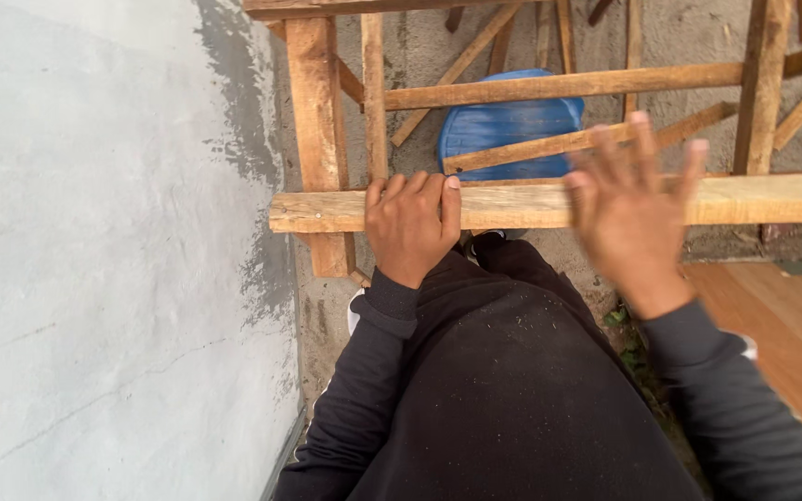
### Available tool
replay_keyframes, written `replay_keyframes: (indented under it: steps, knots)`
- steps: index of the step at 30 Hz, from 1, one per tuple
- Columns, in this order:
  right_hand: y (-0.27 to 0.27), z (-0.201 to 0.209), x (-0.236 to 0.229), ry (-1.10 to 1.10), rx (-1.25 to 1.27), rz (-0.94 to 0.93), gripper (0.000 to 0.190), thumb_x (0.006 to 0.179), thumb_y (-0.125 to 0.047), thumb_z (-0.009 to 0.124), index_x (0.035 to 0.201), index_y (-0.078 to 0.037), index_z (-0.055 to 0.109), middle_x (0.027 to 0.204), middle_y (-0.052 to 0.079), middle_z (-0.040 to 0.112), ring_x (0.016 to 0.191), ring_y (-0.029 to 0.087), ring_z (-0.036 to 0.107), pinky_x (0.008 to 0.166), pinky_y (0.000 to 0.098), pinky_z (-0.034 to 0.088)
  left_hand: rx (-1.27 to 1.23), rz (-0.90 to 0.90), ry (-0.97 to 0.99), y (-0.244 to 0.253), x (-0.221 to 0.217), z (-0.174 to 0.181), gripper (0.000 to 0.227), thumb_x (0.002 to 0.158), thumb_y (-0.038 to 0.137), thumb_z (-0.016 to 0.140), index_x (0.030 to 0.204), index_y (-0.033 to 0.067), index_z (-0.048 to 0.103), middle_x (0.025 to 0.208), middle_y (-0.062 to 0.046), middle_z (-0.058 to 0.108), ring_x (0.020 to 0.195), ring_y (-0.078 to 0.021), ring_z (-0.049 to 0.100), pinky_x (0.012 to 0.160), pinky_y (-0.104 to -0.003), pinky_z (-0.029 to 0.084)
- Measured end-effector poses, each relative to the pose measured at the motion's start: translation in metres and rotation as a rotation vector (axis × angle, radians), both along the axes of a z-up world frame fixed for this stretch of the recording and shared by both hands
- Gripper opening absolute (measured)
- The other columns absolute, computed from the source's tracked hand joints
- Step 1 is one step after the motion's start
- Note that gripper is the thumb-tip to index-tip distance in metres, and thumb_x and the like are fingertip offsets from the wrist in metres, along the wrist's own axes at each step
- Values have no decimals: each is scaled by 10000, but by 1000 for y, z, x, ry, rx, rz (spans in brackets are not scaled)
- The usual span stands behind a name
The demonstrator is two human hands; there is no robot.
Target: The person sands and wipes the joints and surfaces of a large wooden frame using sandpaper and a cloth, handling different beams one at a time.
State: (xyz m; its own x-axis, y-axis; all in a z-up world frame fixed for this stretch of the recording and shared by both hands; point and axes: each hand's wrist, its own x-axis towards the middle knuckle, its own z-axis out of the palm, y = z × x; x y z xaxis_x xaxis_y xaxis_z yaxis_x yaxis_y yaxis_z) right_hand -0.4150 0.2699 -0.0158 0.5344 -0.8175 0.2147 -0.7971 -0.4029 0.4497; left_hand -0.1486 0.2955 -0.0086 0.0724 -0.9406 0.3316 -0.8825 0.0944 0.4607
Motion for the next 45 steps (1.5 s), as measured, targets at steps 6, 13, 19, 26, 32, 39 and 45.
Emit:
replay_keyframes:
  steps: [6,13,19,26,32,39,45]
  knots:
    - [-12,37,-50,-631,454,-326,518,1231,-394,263,1165,-64,657,1558,148,499,1648,352,188,1197,640,-95,35,15,-12,-4,-1,-5,360,1002,254,587,707,102,724,656,-47,657,611,-233,575,773,-408,466]
    - [19,-17,9,-297,229,-188,555,1265,-459,272,1336,-195,755,1713,-14,338,1657,197,82,1324,462,-148,23,-15,5,-1,0,1,349,1017,252,559,755,100,733,701,-49,670,662,-252,596,842,-431,478]
    - [10,-22,-135,-264,157,-382,530,1229,-352,195,1384,-201,679,1774,-36,120,1678,250,24,1296,431,-168,76,-11,-44,-4,-1,-1,359,1026,252,549,769,102,750,713,-38,692,649,-230,612,831,-406,475]
    - [9,-9,-53,-672,218,-290,502,1203,-389,299,1402,-143,690,1650,57,463,1625,269,188,1258,533,-80,335,-195,157,-8,11,22,332,1066,306,485,1094,104,747,1047,-111,736,1050,-295,642,1033,-508,381]
    - [11,32,-57,-720,331,-189,455,1184,-371,436,1418,-54,664,1584,105,568,1603,280,334,1318,545,88,254,-336,163,-23,-78,32,376,1060,346,518,1296,103,681,1327,-127,691,1391,-361,509,1170,-554,292]
    - [-12,36,-121,-569,394,-66,428,1113,-369,472,1368,-103,691,1516,95,609,1560,252,374,1287,543,84,253,-251,98,-37,-181,23,394,1072,370,477,1290,117,685,1236,-127,729,1281,-321,600,1106,-518,361]
    - [-29,43,-184,-609,551,-19,451,1159,-387,395,1447,-114,609,1507,103,613,1587,286,343,1279,665,30,281,-49,32,-41,-197,17,397,1068,423,481,1175,132,731,1015,-81,771,907,-250,709,784,-422,460]
